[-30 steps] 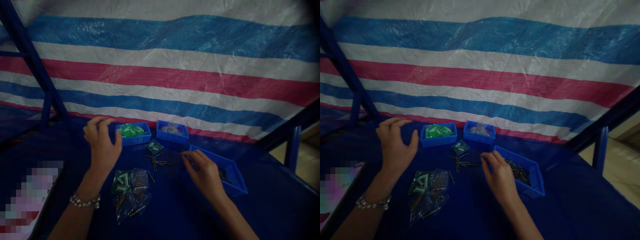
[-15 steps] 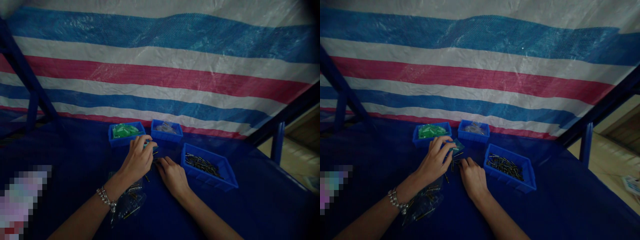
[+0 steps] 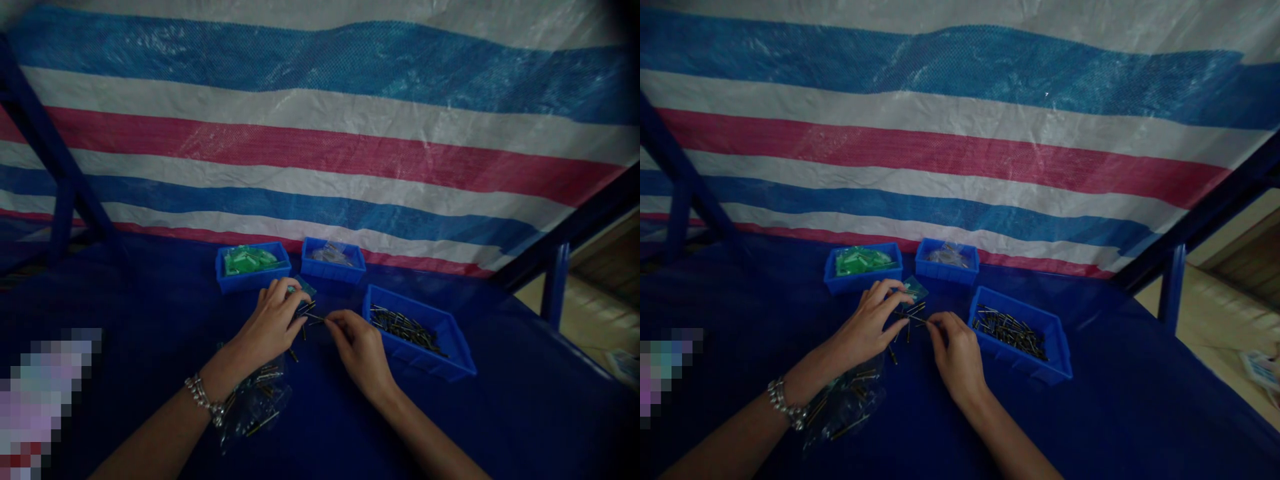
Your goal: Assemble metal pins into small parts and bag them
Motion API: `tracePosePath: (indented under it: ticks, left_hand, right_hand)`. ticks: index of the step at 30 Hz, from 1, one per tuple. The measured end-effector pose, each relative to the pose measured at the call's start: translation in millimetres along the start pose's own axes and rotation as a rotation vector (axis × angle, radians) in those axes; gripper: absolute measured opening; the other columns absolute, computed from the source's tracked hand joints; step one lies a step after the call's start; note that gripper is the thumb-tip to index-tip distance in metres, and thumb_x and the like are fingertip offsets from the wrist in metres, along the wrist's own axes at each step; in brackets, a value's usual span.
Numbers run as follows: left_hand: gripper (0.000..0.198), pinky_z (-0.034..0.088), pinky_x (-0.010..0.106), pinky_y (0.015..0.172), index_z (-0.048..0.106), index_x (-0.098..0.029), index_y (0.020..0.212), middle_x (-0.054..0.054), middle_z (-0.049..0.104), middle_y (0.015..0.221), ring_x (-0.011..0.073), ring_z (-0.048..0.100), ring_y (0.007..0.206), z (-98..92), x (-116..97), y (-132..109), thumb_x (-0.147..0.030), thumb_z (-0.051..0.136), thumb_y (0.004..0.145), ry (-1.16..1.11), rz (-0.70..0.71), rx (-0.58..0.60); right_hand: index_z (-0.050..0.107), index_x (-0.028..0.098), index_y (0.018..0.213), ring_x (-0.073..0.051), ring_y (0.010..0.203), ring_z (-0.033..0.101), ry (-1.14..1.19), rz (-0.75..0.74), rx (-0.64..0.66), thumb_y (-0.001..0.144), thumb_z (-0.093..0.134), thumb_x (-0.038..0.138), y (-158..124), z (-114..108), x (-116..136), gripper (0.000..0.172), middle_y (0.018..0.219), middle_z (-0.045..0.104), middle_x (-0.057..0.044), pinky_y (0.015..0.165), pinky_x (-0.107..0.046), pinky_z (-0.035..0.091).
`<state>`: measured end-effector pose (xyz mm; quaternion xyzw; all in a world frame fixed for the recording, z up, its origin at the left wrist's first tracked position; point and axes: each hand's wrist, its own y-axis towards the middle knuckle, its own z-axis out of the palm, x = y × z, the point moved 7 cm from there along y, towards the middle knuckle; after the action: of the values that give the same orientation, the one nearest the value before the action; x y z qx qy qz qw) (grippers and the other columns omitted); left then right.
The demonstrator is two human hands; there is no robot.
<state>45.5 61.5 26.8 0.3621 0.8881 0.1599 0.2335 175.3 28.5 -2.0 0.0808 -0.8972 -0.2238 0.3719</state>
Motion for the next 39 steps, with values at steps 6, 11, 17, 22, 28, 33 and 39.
tracePosePath:
  ticks: [6, 11, 17, 22, 28, 33, 39]
  left_hand:
    - [0.01, 0.036, 0.036, 0.078, 0.052, -0.02, 0.088, 0.004, 0.047, 0.1, 0.0196, 0.044, 0.093, 3.0, -7.7, -1.3, -0.019, 0.052, 0.078, -0.07, 0.011, 0.013]
    - [0.004, 0.036, 0.035, 0.076, 0.053, -0.019, 0.084, 0.004, 0.048, 0.098, 0.0187, 0.045, 0.091, 1.0, -8.4, -0.4, -0.019, 0.05, 0.08, -0.083, 0.021, -0.022]
    - [0.004, 0.035, 0.035, 0.078, 0.053, -0.019, 0.082, 0.004, 0.049, 0.098, 0.0182, 0.045, 0.092, -0.6, -10.2, -0.6, -0.018, 0.049, 0.081, -0.091, 0.035, -0.044]
    - [0.004, 0.035, 0.035, 0.078, 0.054, -0.019, 0.082, 0.004, 0.05, 0.099, 0.018, 0.046, 0.094, -1.7, -11.1, -0.5, -0.018, 0.049, 0.081, -0.103, 0.048, -0.057]
    - [0.004, 0.035, 0.037, 0.077, 0.054, -0.019, 0.08, 0.004, 0.05, 0.099, 0.0191, 0.045, 0.093, -2.2, -13.6, -1.5, -0.016, 0.051, 0.079, -0.068, 0.072, -0.067]
    - [0.004, 0.035, 0.036, 0.075, 0.055, -0.019, 0.079, 0.004, 0.049, 0.1, 0.0189, 0.045, 0.09, -4.6, -13.7, -1.2, -0.016, 0.052, 0.078, -0.035, 0.061, -0.063]
    - [0.004, 0.035, 0.035, 0.075, 0.056, -0.018, 0.078, 0.004, 0.048, 0.1, 0.0177, 0.046, 0.088, -6.2, -16.4, -1.2, -0.015, 0.053, 0.077, -0.04, 0.079, -0.068]
  right_hand:
    - [0.056, 0.017, 0.081, -0.012, 0.056, 0.053, 0.101, 0.017, 0.0, 0.082, 0.043, 0.022, 0.1, -2.1, 4.8, 0.015, 0.068, 0.06, -0.002, 0.051, -0.022, 0.039]
    - [0.055, 0.017, 0.081, -0.011, 0.055, 0.052, 0.127, 0.01, 0.003, 0.081, 0.043, 0.022, -0.6, -3.0, 6.7, 0.013, 0.066, 0.057, 0.0, 0.05, -0.021, 0.039]
    - [0.055, 0.017, 0.084, -0.011, 0.053, 0.05, 0.119, -0.004, 0.01, 0.081, 0.044, 0.022, -0.3, -2.2, 7.0, 0.012, 0.062, 0.055, 0.001, 0.051, -0.021, 0.039]
    - [0.057, 0.017, 0.084, -0.011, 0.057, 0.051, 0.066, -0.039, 0.021, 0.081, 0.046, 0.022, -0.2, -1.1, 7.4, 0.013, 0.068, 0.057, -0.001, 0.054, -0.021, 0.04]
    - [0.059, 0.018, 0.084, -0.012, 0.059, 0.051, 0.037, -0.055, 0.053, 0.081, 0.047, 0.022, 0.7, 0.8, 7.0, 0.014, 0.068, 0.055, -0.001, 0.056, -0.022, 0.041]
    - [0.059, 0.018, 0.085, -0.012, 0.06, 0.051, 0.035, -0.07, 0.036, 0.082, 0.046, 0.023, 1.0, -2.9, 9.4, 0.014, 0.069, 0.055, -0.002, 0.058, -0.022, 0.042]
    - [0.06, 0.019, 0.084, -0.013, 0.062, 0.054, -0.003, -0.077, 0.046, 0.082, 0.045, 0.025, 0.5, -0.3, 6.8, 0.016, 0.071, 0.057, -0.002, 0.057, -0.022, 0.043]
